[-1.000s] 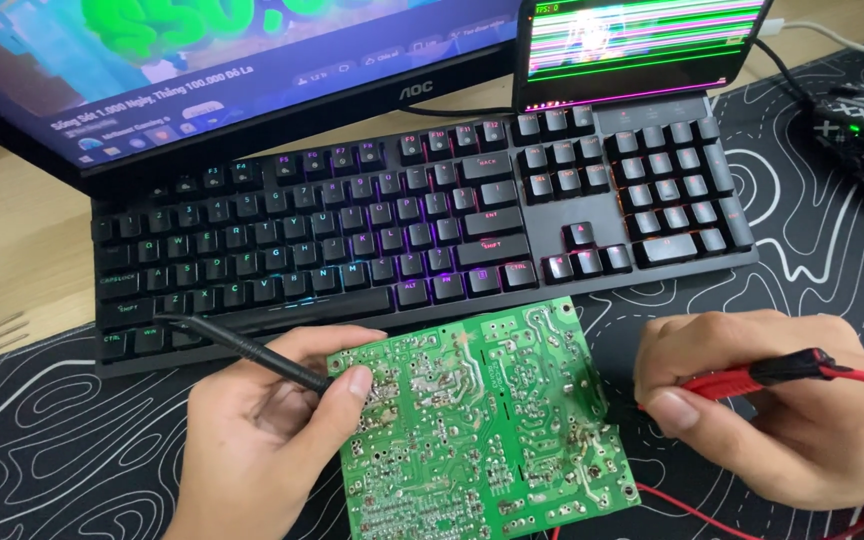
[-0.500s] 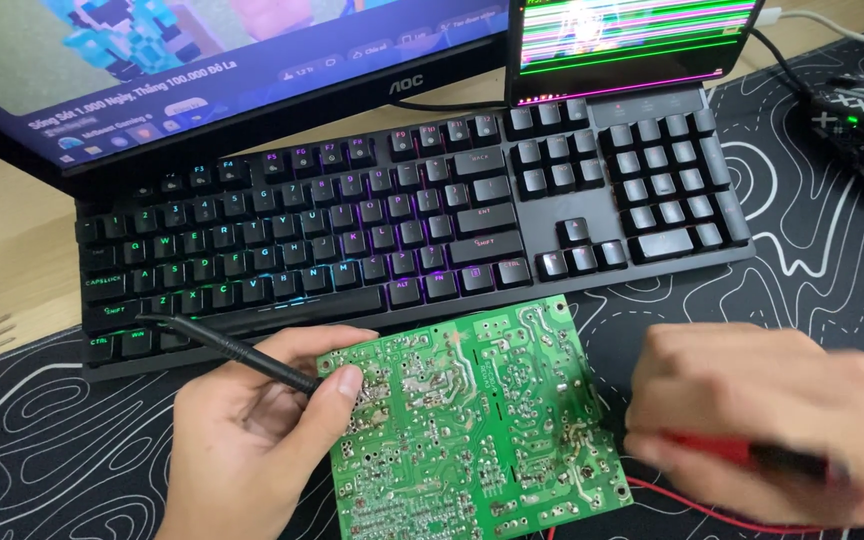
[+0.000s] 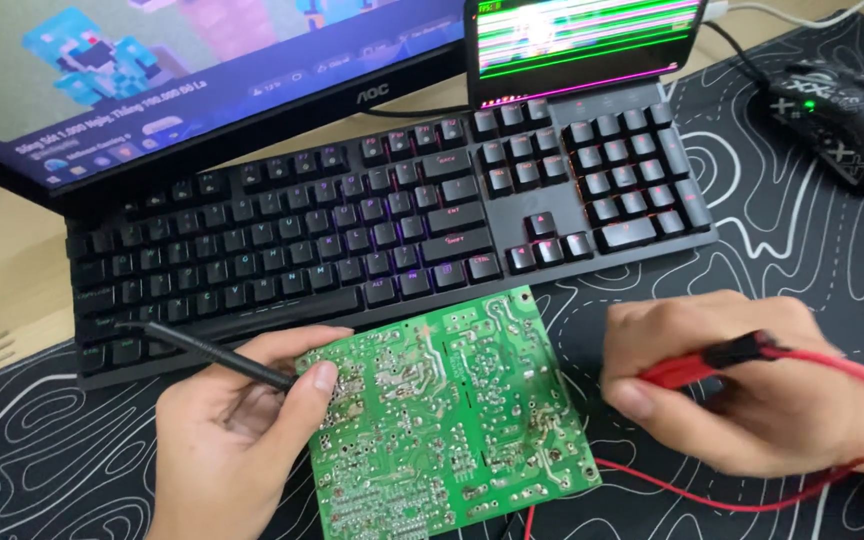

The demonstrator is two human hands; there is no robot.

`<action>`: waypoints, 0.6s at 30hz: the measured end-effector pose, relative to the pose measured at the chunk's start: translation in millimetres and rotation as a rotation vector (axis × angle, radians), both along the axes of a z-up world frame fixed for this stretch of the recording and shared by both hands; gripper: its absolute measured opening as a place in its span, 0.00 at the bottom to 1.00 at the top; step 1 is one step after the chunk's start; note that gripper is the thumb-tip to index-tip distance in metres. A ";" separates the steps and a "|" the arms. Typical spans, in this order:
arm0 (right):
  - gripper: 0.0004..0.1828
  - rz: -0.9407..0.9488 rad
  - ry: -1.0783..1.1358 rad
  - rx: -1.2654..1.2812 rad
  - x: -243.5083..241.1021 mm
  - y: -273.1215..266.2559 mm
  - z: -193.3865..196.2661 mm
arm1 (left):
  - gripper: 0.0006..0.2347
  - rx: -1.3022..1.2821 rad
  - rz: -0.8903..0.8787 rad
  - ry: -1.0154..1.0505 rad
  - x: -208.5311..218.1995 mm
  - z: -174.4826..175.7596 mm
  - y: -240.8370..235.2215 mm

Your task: The person holds a green circuit board and uses a multimeter probe to test various points on the board. The person moves the probe across different components while the board remains in hand. No final state or destination is shown.

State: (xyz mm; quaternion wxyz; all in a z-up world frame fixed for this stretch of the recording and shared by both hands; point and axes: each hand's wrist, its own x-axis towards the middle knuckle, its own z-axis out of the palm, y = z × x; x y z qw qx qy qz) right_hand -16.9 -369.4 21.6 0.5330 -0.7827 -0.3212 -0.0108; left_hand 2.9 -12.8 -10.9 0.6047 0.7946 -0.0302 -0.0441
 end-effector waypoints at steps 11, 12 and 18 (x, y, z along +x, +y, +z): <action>0.07 0.025 0.017 0.023 -1.7 0.6 -8.6 | 0.10 0.031 0.001 -0.005 0.9 -3.2 3.0; 0.07 0.014 -0.002 0.012 -2.3 0.8 -9.1 | 0.10 0.041 0.000 -0.013 0.8 -3.5 3.2; 0.08 0.007 -0.038 -0.025 -3.1 0.1 -9.6 | 0.10 0.071 0.015 -0.010 0.5 -3.4 3.2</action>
